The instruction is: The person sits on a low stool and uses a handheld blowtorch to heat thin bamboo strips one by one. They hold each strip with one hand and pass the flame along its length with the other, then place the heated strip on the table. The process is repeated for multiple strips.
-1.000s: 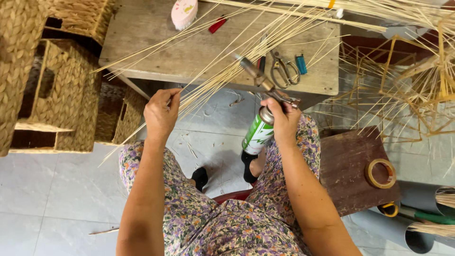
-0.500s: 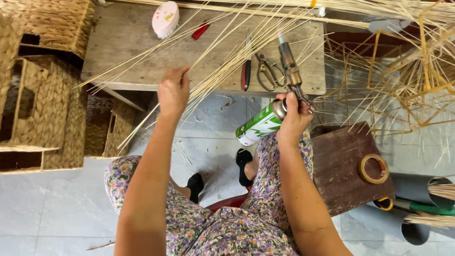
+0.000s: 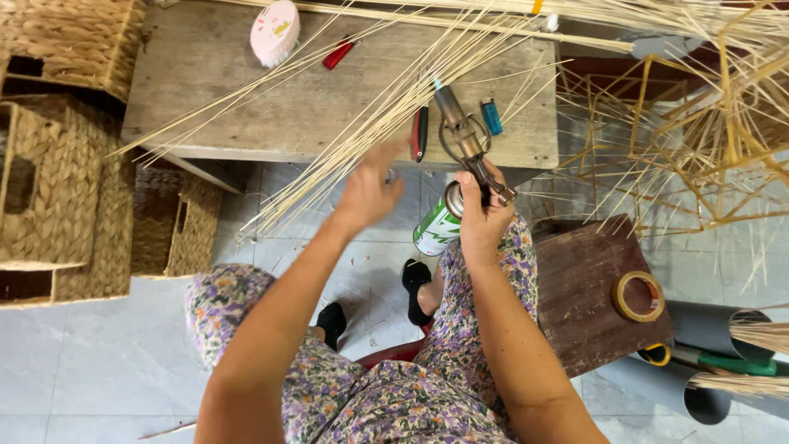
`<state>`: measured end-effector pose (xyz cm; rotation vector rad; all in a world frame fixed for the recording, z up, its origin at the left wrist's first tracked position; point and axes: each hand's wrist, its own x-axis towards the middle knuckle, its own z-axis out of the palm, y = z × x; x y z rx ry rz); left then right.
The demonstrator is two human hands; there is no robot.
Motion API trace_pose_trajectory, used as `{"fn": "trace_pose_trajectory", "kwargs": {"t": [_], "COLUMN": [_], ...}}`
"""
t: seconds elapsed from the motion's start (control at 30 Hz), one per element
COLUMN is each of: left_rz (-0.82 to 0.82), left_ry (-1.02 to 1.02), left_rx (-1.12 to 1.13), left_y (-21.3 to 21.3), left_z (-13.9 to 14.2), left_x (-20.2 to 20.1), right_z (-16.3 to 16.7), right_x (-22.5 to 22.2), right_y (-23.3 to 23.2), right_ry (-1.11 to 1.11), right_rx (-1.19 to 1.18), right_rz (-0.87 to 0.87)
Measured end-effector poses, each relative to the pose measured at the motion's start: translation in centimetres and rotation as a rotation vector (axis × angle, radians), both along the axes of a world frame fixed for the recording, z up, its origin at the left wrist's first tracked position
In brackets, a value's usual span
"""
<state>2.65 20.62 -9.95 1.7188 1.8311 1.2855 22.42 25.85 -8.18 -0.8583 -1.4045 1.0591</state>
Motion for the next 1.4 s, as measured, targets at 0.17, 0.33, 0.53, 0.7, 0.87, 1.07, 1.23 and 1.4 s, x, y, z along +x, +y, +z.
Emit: {"fn": "trace_pose_trajectory", "kwargs": {"t": [0.17,0.33,0.53,0.7,0.87,1.07,1.23,1.4], "left_rz": [-0.225,-0.041,-0.016,-0.031,-0.070,-0.087,-0.105,-0.110], "left_ry": [-0.173,-0.302,-0.387,-0.417,-0.448,-0.429,-0.467,-0.462], "left_rx": [-0.060,-0.153,-0.028,0.012,-0.020,-0.004,-0.058,-0.033], "left_y": [-7.3,-8.3,-10.0,-11.0,-11.5,-11.7,-11.9,-11.8], "left_z": [2.3,1.8,0.2,0.4,0.8,1.0,1.0,0.9], "left_x": [4.8,7.0,5.5,3.8,3.2,3.2,3.1,3.1], "right_z": [0.5,1.4,3.9,5.6,6.8,7.5,7.4,7.2], "right_x": [-1.5,-2.9,-2.0,-0.6,0.0,-0.2,-0.1,-0.1], "right_y": [-2.5,-5.0,-6.7,-8.1,-8.5,-9.0,-8.8,-8.9], "right_ry": [0.013,-0.063,-0.251,-0.187,-0.334,-0.345,-0.362,-0.353], "right_rx": [-0.055,0.059,0.341,0.389,0.498,0.507,0.526,0.506], "right_rz": [0.129,0.186,0.277,0.234,0.233,0.234,0.254,0.249]}}
